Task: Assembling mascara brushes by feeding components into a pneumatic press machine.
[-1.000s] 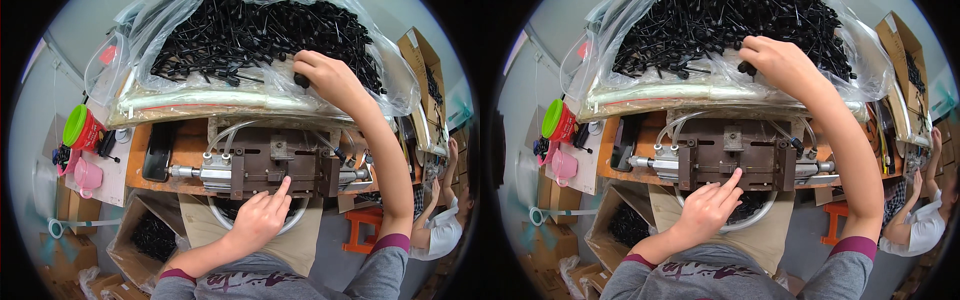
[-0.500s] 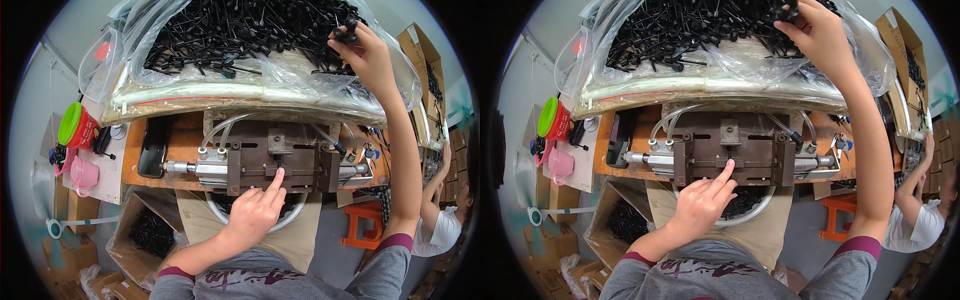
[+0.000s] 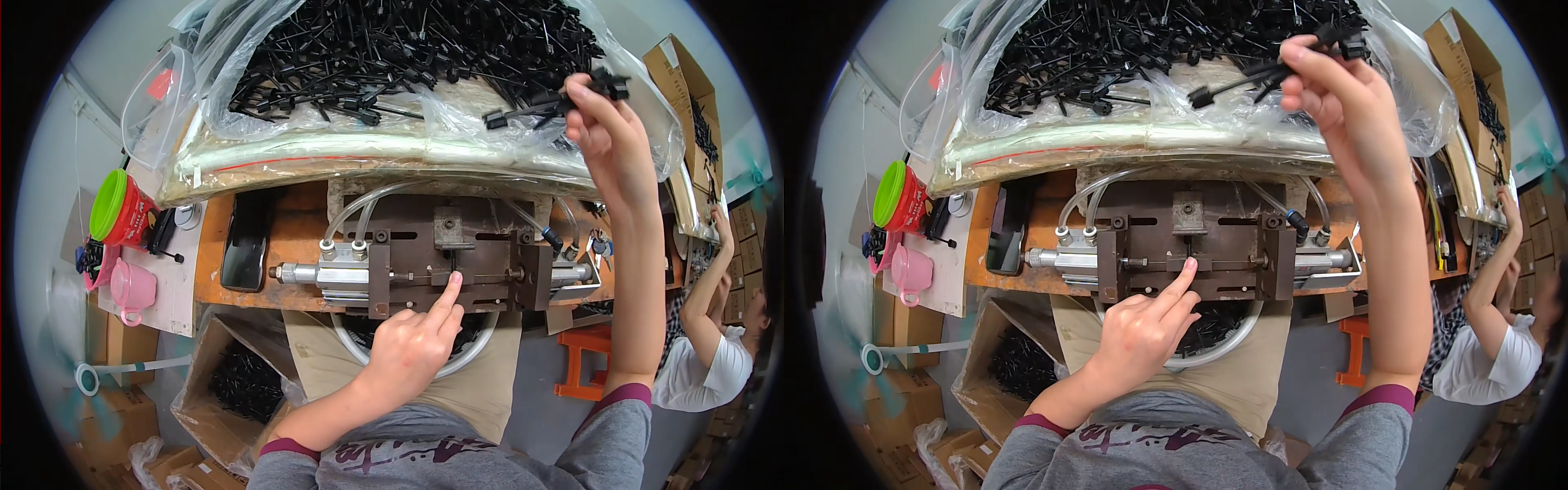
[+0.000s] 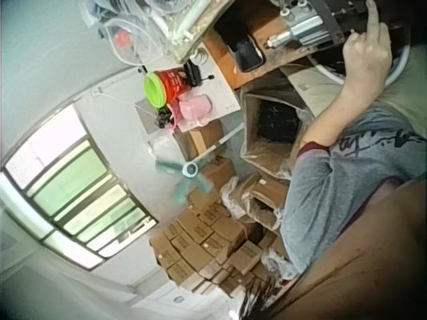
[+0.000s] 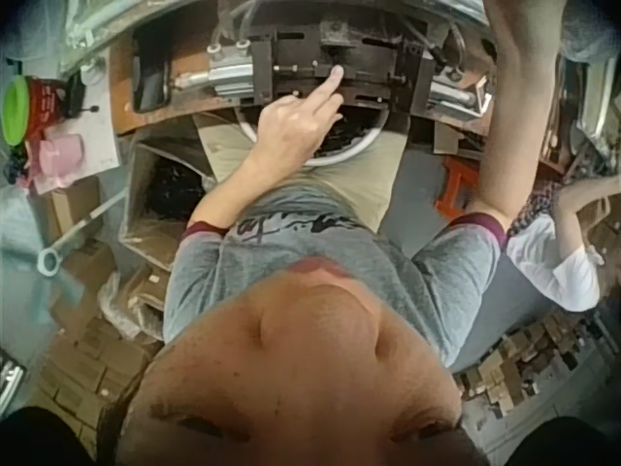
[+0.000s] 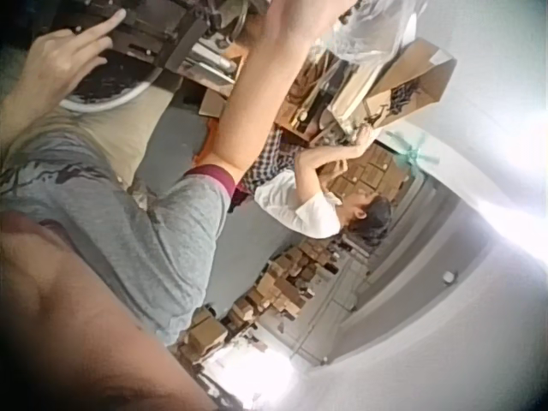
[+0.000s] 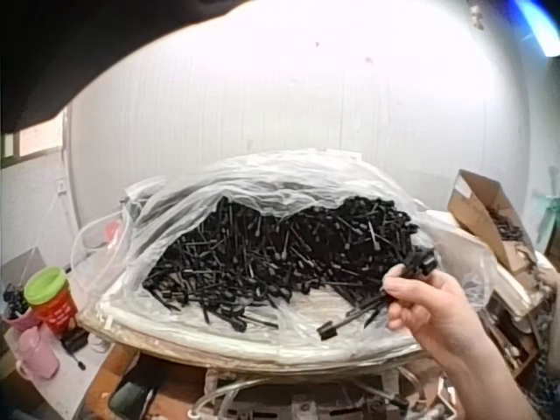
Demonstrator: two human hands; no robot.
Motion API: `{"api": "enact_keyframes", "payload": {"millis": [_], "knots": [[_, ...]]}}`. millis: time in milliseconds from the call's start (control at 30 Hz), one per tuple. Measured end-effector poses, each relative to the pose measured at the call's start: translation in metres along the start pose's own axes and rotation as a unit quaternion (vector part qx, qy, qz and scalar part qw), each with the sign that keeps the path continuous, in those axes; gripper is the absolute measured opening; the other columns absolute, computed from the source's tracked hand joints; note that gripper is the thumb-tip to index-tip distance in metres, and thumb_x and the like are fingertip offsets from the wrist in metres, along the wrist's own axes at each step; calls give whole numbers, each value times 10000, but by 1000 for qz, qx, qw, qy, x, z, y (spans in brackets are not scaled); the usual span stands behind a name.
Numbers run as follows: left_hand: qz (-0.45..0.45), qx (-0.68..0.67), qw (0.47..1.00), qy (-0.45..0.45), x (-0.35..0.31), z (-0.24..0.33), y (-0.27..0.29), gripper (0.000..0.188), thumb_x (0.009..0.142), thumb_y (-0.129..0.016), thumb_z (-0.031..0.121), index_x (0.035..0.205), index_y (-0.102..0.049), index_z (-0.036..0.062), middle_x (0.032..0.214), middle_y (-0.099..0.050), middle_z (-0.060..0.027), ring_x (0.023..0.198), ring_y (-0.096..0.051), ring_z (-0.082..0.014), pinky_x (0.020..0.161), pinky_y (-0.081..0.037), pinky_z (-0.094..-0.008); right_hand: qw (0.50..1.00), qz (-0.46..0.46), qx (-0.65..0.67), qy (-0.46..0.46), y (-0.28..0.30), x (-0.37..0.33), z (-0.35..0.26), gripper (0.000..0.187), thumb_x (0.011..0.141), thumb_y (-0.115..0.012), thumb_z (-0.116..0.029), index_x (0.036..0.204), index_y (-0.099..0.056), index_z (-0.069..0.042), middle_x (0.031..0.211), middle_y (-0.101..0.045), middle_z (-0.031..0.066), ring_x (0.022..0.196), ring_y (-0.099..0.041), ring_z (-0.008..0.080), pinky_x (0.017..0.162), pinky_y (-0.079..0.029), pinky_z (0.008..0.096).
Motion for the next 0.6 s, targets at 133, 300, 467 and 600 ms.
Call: {"api": "enact_keyframes", "payload": {"millis": [133,300,467,600], "knots": [[36,-278,952,123,4,0,22,643,714,-827,102,1291,-552,31,1369,-535,-174,797,-686,-171,641,-558,-264,995,19,75,-66,-25,-57,2,167,874,-656,-87,984,-611,30,851,-619,52,623,-614,91,548,-532,232],[76,-482,862,138,2,-2,45,693,675,-768,-113,1316,-508,-76,1201,-616,-225,932,-681,-239,737,-598,-297,965,-37,158,-208,-43,-119,30,135,846,-666,-54,937,-605,25,833,-612,73,580,-623,120,502,-525,253],[56,-408,911,35,-6,4,53,335,625,-837,-11,944,-734,-10,943,-705,-148,788,-692,-220,666,-555,-288,967,15,171,-190,-28,-135,39,138,860,-659,-57,958,-611,28,906,-613,91,579,-603,103,512,-528,251],[75,-241,966,50,-15,5,33,280,641,-826,37,900,-726,1,1025,-695,-133,826,-677,-214,676,-548,-298,986,110,67,-109,-19,-142,39,155,888,-637,-47,1014,-620,43,931,-608,88,639,-614,112,535,-533,260]]}}
Point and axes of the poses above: each hand's wrist, its own x-axis towards the middle knuckle, its own y-axis out of the back of the hand, z = x × y, the point moved 2 cm from there along x, towards the middle knuckle
